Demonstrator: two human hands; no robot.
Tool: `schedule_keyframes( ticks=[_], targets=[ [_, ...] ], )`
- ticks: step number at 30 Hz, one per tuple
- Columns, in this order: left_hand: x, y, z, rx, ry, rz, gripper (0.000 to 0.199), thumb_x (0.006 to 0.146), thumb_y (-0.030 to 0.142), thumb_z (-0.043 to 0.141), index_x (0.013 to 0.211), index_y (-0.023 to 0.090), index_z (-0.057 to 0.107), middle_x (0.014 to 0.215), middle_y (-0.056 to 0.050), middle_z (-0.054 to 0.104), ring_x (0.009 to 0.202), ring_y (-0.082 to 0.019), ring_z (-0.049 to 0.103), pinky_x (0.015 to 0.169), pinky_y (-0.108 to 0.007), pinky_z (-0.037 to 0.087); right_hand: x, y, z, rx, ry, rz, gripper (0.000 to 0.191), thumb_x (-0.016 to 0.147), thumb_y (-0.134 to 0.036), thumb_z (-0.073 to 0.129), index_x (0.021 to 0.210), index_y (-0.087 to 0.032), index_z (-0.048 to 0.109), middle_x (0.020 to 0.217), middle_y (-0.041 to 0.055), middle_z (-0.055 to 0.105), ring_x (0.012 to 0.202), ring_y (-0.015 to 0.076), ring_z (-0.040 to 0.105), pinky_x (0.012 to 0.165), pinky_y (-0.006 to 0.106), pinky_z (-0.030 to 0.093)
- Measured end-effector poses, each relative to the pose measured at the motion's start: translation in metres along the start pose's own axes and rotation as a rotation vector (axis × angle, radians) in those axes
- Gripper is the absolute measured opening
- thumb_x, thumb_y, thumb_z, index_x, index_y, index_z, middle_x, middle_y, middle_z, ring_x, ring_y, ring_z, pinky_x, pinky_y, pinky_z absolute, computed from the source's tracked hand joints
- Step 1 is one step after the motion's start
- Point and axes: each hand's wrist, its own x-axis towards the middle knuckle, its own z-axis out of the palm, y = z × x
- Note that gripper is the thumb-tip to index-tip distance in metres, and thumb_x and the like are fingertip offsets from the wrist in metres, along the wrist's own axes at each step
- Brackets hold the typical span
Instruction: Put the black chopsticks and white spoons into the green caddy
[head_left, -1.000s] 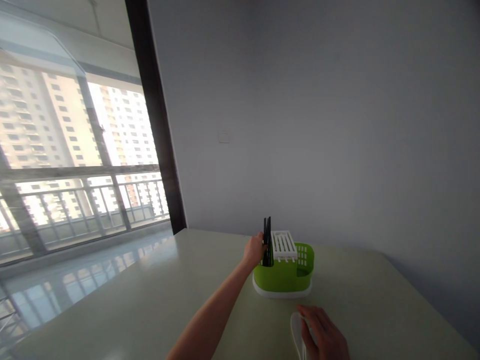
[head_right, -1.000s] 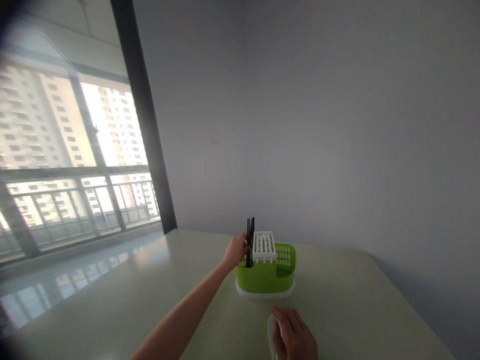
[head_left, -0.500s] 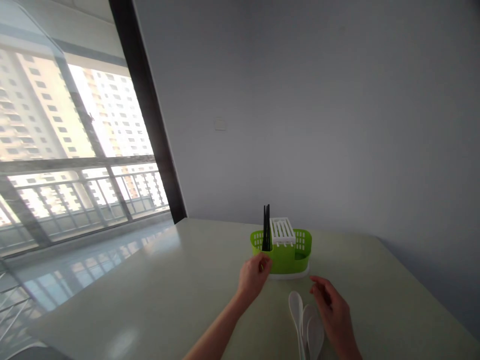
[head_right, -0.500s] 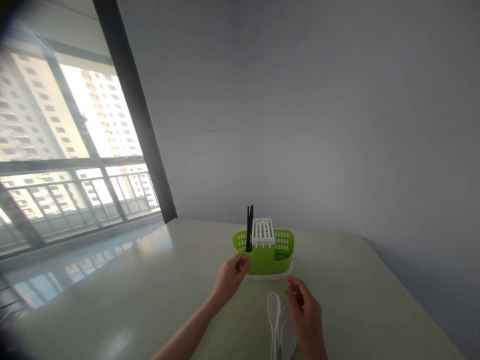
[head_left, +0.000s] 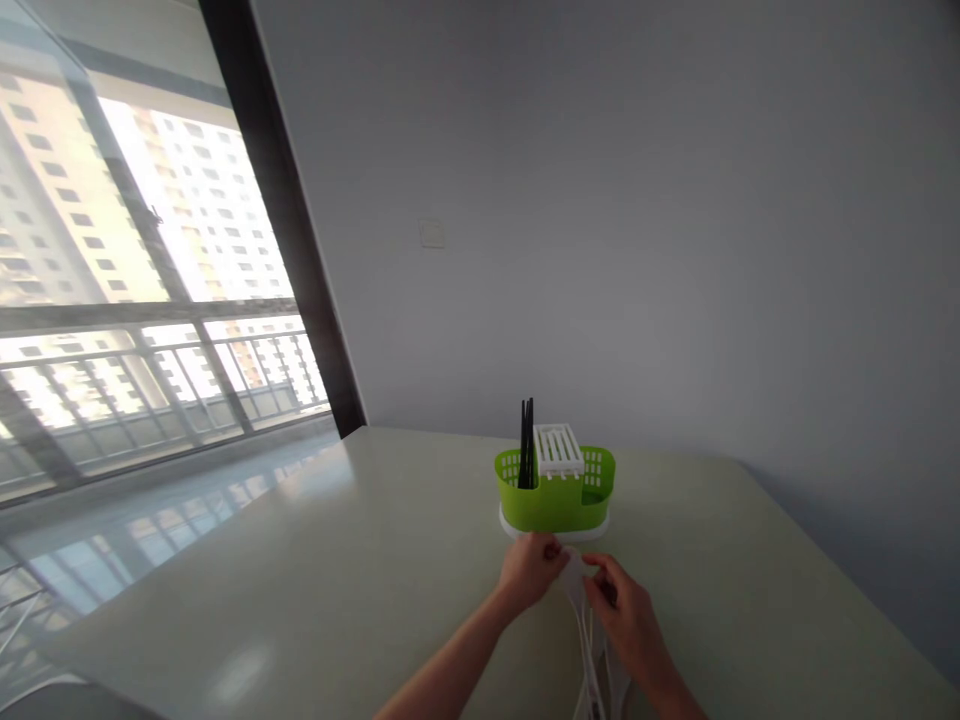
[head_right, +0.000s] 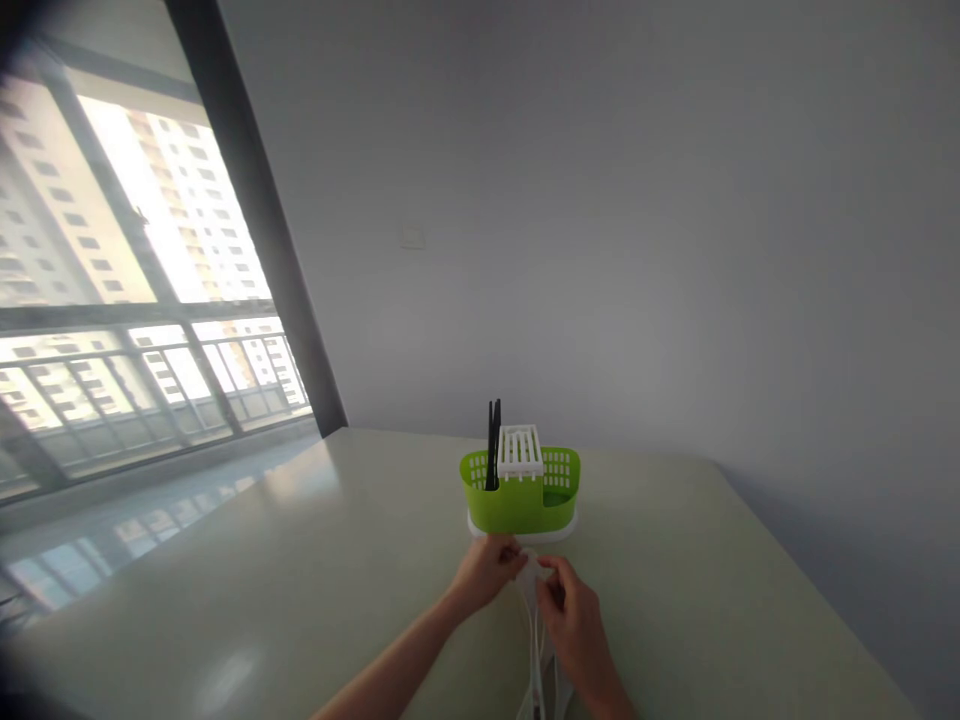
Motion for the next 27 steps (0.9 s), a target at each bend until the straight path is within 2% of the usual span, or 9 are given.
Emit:
schedule_keyframes(
  ticks=[3, 6, 9, 13, 16, 20, 22, 27],
  targets=[
    [-0.006, 0.008, -0.035, -0.015, 0.144, 0.1, 0.021, 0.081, 0.033, 0.048, 0.074, 0.018, 0.061, 0.067, 0.001, 0.063, 0.059, -0.01, 0.053, 0.052, -0.02, 0.032, -0.002, 0.002, 0.003, 0.005, -0.009, -0.023, 0.032, 0.085, -0.042, 0.043, 0.105, -0.017, 0.05, 0.06, -0.0062, 0.042, 0.054, 0.0127, 0.046, 0.053, 0.024, 0.037],
    [-0.016, 0.018, -0.069, 0.034, 0.256, 0.204, 0.021, 0.085, 0.034, 0.045, 0.077, 0.02, 0.058, 0.068, 0.002, 0.062, 0.06, -0.009, 0.053, 0.055, -0.019, 0.033, -0.004, 0.002, 0.009, -0.028, -0.055, -0.061, 0.034, 0.086, -0.042, 0.042, 0.106, -0.017, 0.05, 0.06, -0.0053, 0.046, 0.053, 0.0125, 0.047, 0.053, 0.024, 0.038],
    [-0.024, 0.025, -0.091, 0.099, 0.312, 0.277, 0.023, 0.088, 0.034, 0.04, 0.081, 0.02, 0.057, 0.075, 0.001, 0.063, 0.063, -0.009, 0.055, 0.058, -0.018, 0.035, -0.008, 0.001, 0.015, -0.118, -0.109, -0.105, 0.03, 0.087, -0.037, 0.042, 0.105, -0.016, 0.054, 0.064, -0.0021, 0.055, 0.057, 0.0137, 0.053, 0.058, 0.025, 0.042],
    [-0.026, 0.024, -0.099, 0.162, 0.368, 0.315, 0.025, 0.091, 0.035, 0.036, 0.085, 0.021, 0.056, 0.08, 0.0, 0.064, 0.065, -0.009, 0.056, 0.059, -0.018, 0.035, -0.015, -0.003, 0.024, -0.42, -0.166, -0.201, 0.028, 0.087, -0.024, 0.04, 0.11, -0.018, 0.055, 0.091, 0.0051, 0.065, 0.076, 0.0173, 0.062, 0.069, 0.029, 0.047],
    [-0.023, 0.018, -0.101, 0.174, 0.4, 0.305, 0.024, 0.091, 0.035, 0.036, 0.087, 0.021, 0.055, 0.08, 0.001, 0.064, 0.066, -0.009, 0.056, 0.059, -0.018, 0.035, -0.02, -0.004, 0.033, -0.699, -0.191, -0.224, 0.035, 0.085, -0.018, 0.042, 0.118, -0.02, 0.052, 0.106, 0.0076, 0.064, 0.087, 0.0217, 0.064, 0.068, 0.032, 0.049],
    [-0.016, 0.013, -0.105, 0.144, 0.423, 0.279, 0.022, 0.09, 0.034, 0.038, 0.085, 0.021, 0.055, 0.08, 0.001, 0.064, 0.066, -0.009, 0.057, 0.06, -0.018, 0.037, -0.021, -0.007, 0.04, -0.867, -0.224, -0.214, 0.034, 0.081, -0.012, 0.046, 0.113, -0.019, 0.056, 0.098, 0.0068, 0.066, 0.085, 0.0219, 0.064, 0.066, 0.032, 0.049],
    [-0.013, 0.012, -0.109, 0.13, 0.434, 0.272, 0.022, 0.09, 0.035, 0.038, 0.083, 0.021, 0.055, 0.079, 0.001, 0.064, 0.066, -0.009, 0.056, 0.06, -0.018, 0.037, -0.021, -0.008, 0.04, -0.845, -0.248, -0.217, 0.027, 0.08, -0.012, 0.047, 0.102, -0.022, 0.061, 0.092, 0.0038, 0.067, 0.085, 0.0205, 0.063, 0.068, 0.031, 0.048],
    [-0.007, 0.01, -0.118, 0.11, 0.492, 0.263, 0.022, 0.089, 0.035, 0.04, 0.081, 0.021, 0.056, 0.074, 0.002, 0.062, 0.063, -0.009, 0.054, 0.059, -0.018, 0.037, -0.023, -0.007, 0.036, -0.762, -0.291, -0.247, 0.01, 0.081, -0.026, 0.051, 0.085, -0.024, 0.06, 0.085, 0.0007, 0.066, 0.08, 0.0194, 0.062, 0.063, 0.027, 0.044]
  ],
)
